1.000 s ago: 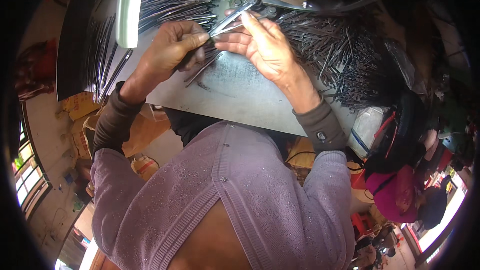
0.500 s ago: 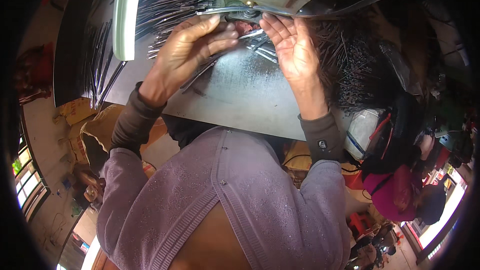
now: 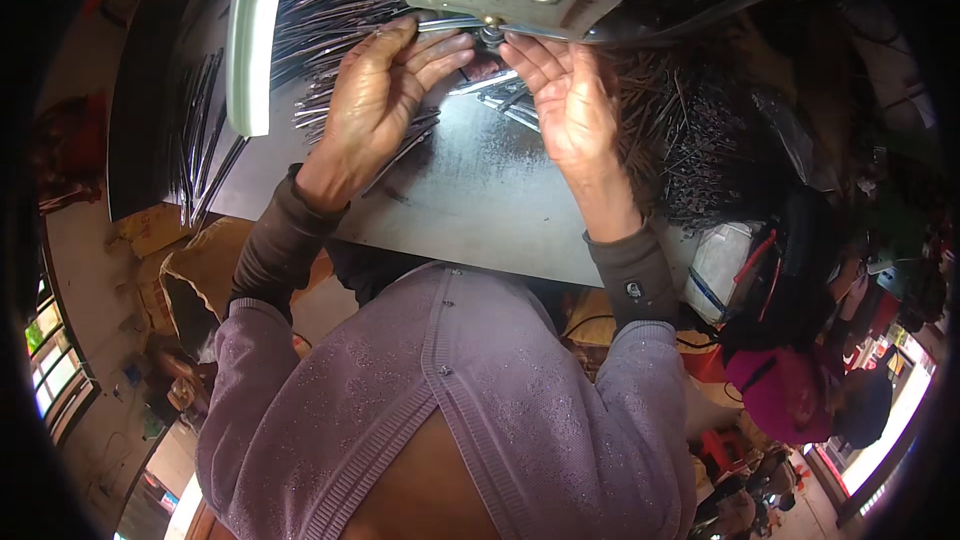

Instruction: The person is manually inserting and securing metal strips into a metal frame, likely as part of industrial brush or wiper assembly.

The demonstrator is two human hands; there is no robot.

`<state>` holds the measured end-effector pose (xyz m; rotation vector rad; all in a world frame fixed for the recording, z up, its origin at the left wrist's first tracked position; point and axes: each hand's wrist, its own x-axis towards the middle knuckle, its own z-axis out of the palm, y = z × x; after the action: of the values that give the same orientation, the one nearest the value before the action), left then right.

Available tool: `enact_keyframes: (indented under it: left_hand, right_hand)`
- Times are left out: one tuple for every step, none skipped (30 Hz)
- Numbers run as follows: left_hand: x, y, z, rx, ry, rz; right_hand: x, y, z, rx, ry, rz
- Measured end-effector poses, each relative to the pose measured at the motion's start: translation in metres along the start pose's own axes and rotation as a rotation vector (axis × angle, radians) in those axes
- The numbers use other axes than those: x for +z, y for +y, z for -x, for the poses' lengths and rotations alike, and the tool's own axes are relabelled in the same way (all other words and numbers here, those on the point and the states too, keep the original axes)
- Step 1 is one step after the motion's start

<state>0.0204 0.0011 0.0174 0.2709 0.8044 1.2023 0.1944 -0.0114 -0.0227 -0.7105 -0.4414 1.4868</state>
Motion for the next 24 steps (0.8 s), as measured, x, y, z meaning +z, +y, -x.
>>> enact_keyframes:
  left_hand:
    - [0.001, 0.000, 0.001, 0.003, 0.004, 0.001]
    - [0.002, -0.001, 0.001, -0.006, -0.001, 0.005]
    - [0.003, -0.001, 0.002, -0.015, -0.006, 0.009]
    - [0.002, 0.000, 0.003, 0.008, 0.008, -0.013]
    - [0.002, 0.000, 0.003, 0.007, 0.008, -0.012]
    - [0.001, 0.000, 0.003, 0.014, 0.009, -0.009]
    - [0.000, 0.000, 0.002, 0.022, 0.009, -0.006]
    - [-0.002, -0.001, 0.000, 0.014, -0.009, 0.012]
    - [-0.002, -0.001, -0.001, 0.018, -0.005, 0.012]
    - [-0.002, -0.001, -0.001, 0.008, -0.006, 0.010]
    - [-0.002, -0.002, -0.001, -0.004, -0.006, 0.010]
    - [-0.001, -0.002, 0.001, 0.013, -0.003, -0.009]
    - [-0.002, -0.001, 0.001, 0.014, 0.000, -0.009]
    - [-0.003, -0.001, 0.001, 0.019, 0.001, -0.014]
    - [-0.003, -0.001, 0.001, 0.025, 0.002, -0.019]
    - [-0.003, -0.001, 0.002, 0.024, 0.003, -0.019]
    - [-0.002, 0.000, 0.002, 0.019, 0.001, -0.019]
    - [-0.002, -0.001, 0.002, 0.014, -0.003, -0.019]
    - [-0.002, -0.001, 0.001, 0.011, -0.005, -0.020]
    - [0.000, -0.002, 0.000, 0.002, -0.009, -0.007]
    - [0.002, -0.004, -0.001, -0.010, -0.017, 0.005]
    - [0.004, -0.004, 0.001, -0.016, -0.006, 0.008]
    - [0.005, -0.003, 0.001, -0.029, 0.002, 0.012]
    - [-0.007, -0.004, -0.004, -0.002, -0.103, 0.004]
  right_hand:
    - [0.000, 0.000, 0.000, 0.004, -0.003, 0.000]
    - [-0.001, -0.001, 0.000, 0.001, 0.008, -0.005]
    - [0.000, -0.001, 0.000, -0.002, 0.018, -0.010]
    - [0.003, 0.000, 0.000, -0.005, 0.036, 0.012]
    - [0.002, 0.000, -0.001, -0.005, 0.036, 0.013]
    - [0.000, 0.001, -0.002, 0.002, 0.018, -0.006]
    - [-0.001, 0.002, -0.003, 0.010, 0.000, -0.025]
    - [-0.002, 0.003, -0.003, 0.013, -0.003, -0.026]
    - [-0.004, 0.003, -0.003, 0.003, -0.008, -0.027]
    - [-0.004, 0.003, -0.003, -0.008, -0.012, -0.028]
    - [-0.004, 0.004, -0.002, -0.004, -0.013, -0.028]
    - [-0.003, 0.003, -0.002, 0.013, 0.024, -0.029]
    - [-0.001, 0.003, -0.002, 0.030, 0.061, -0.029]
    - [0.000, 0.003, -0.002, 0.032, 0.062, -0.029]
    - [0.001, 0.003, -0.002, 0.032, 0.063, -0.028]
    - [0.002, 0.003, -0.002, 0.032, 0.064, -0.026]
    - [0.001, 0.003, -0.002, 0.032, 0.065, -0.026]
    - [0.001, 0.003, -0.002, 0.027, 0.065, -0.027]
    - [0.000, 0.002, -0.002, 0.021, 0.065, -0.027]
    - [-0.002, 0.001, -0.001, 0.008, 0.073, -0.025]
    - [-0.005, 0.001, 0.000, -0.015, 0.053, -0.021]
    - [-0.007, 0.002, 0.001, -0.040, 0.036, -0.015]
    - [-0.010, 0.003, 0.000, -0.010, 0.017, -0.053]
    - [-0.016, 0.007, -0.002, -0.008, -0.068, -0.070]
